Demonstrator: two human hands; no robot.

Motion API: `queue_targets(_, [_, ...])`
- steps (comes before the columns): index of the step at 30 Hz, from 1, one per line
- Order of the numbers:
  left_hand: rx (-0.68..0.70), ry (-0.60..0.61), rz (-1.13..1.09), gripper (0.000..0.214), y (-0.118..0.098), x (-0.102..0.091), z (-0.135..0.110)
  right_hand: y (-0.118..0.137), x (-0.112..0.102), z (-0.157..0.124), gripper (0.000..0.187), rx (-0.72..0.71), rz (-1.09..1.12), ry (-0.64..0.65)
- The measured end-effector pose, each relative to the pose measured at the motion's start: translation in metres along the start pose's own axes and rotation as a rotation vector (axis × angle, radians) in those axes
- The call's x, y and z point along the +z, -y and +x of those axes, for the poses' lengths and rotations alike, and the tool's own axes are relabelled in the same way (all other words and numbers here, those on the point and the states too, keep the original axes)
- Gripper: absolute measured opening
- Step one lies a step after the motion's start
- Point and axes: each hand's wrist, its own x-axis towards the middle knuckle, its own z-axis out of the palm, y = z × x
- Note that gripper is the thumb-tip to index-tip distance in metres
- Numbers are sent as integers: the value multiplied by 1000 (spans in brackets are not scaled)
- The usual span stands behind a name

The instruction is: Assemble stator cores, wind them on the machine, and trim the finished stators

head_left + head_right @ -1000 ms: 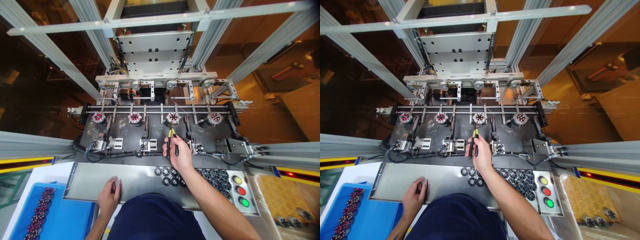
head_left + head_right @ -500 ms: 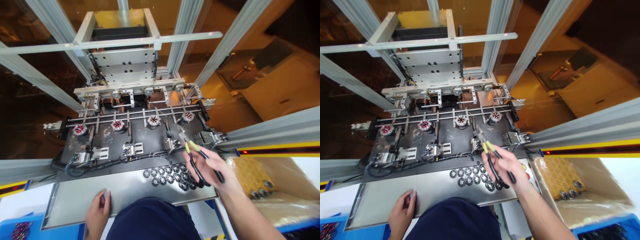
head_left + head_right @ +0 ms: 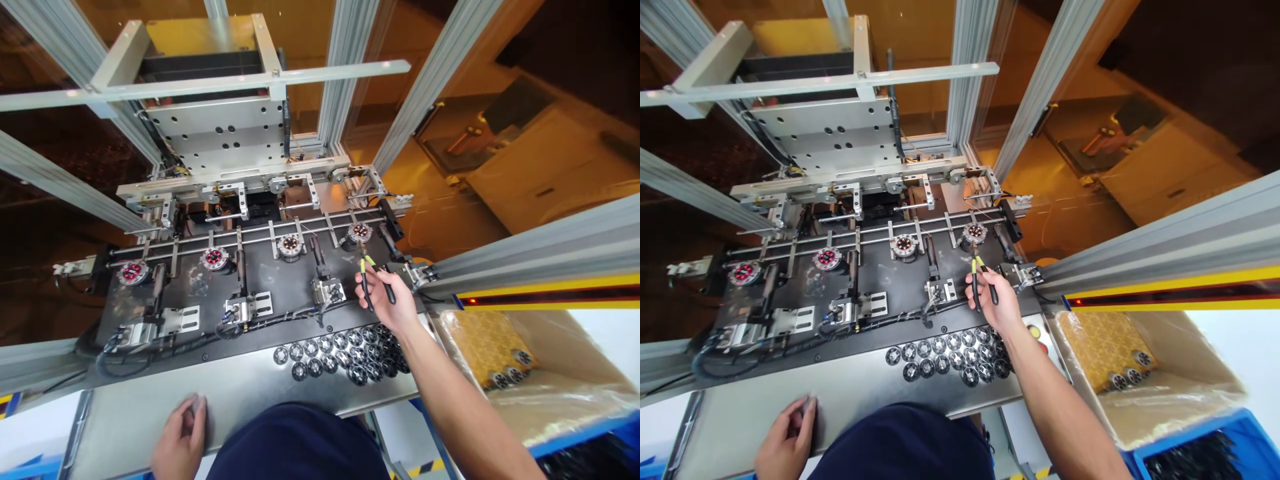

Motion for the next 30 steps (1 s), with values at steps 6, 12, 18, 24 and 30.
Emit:
queue_targets(6, [17,10,28,39,4,0,-3,0,-3,2,29,5,24,-16])
queue_targets(12, [-13,6,34,43,2,1,-3,0,-2,11,24,4,26,7])
queue_targets(18, [-108,50,-34,43,3,2,-4,5,0,-29,32,-27,-18,120])
queue_targets(24, [-260,159,-199,47,-8,-7,5,-45,30,-114,62,27,-683,835])
queue_targets(30, [-219,563,-540,59,-49,-22,-3,-166,110,-105,58,-99,-1477,911])
